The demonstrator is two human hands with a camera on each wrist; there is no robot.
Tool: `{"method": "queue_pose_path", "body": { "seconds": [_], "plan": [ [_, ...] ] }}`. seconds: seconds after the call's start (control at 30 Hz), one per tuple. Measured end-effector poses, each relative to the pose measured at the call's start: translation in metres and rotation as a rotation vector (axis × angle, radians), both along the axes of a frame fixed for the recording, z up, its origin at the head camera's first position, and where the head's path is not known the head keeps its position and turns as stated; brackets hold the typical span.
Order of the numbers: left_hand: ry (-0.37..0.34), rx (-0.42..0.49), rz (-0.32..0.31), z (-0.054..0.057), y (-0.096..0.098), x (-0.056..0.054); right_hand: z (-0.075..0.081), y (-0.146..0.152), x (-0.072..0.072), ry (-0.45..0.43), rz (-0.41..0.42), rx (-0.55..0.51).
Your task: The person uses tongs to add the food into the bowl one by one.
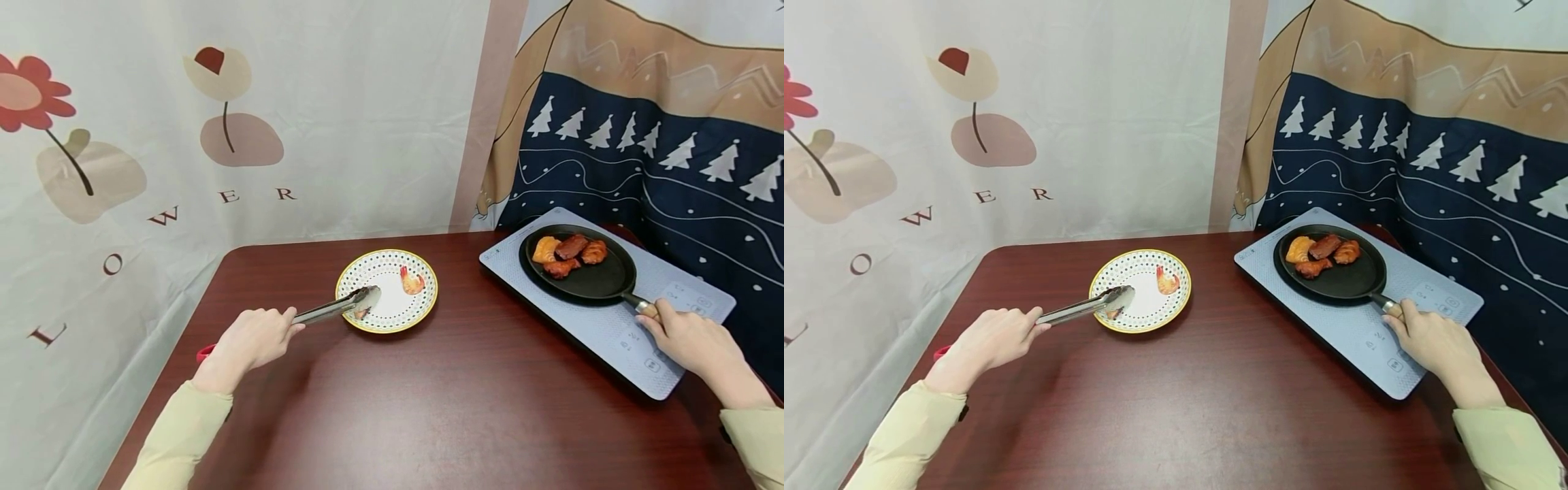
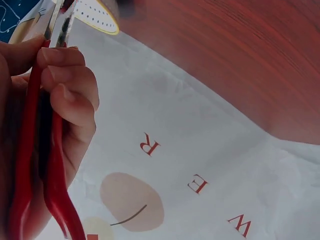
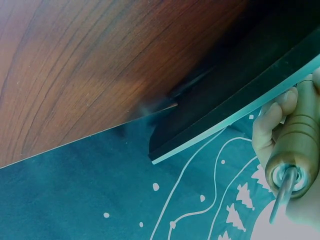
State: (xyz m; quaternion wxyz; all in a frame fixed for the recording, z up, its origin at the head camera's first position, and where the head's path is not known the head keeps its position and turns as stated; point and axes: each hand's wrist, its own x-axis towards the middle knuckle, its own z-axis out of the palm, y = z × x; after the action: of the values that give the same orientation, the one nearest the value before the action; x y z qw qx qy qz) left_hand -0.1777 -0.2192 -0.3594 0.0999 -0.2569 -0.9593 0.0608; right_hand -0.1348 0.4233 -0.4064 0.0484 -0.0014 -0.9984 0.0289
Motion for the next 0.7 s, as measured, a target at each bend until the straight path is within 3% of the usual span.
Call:
{"method": "queue_pose_path", "body": {
  "seconds": [0.2, 0.7],
  "plan": [
    [0.051, -0.001, -0.032, -0.0031, 0.0020, 0.0015, 0.0005, -0.0001, 0.0005, -0.008, -0.001, -0.002],
    [0.070, 0.002, -0.028, 0.0008, 0.0067, 0.0039, 0.0018, -0.0003, -0.0015, -0.037, -0.017, 0.001]
  ]
}}
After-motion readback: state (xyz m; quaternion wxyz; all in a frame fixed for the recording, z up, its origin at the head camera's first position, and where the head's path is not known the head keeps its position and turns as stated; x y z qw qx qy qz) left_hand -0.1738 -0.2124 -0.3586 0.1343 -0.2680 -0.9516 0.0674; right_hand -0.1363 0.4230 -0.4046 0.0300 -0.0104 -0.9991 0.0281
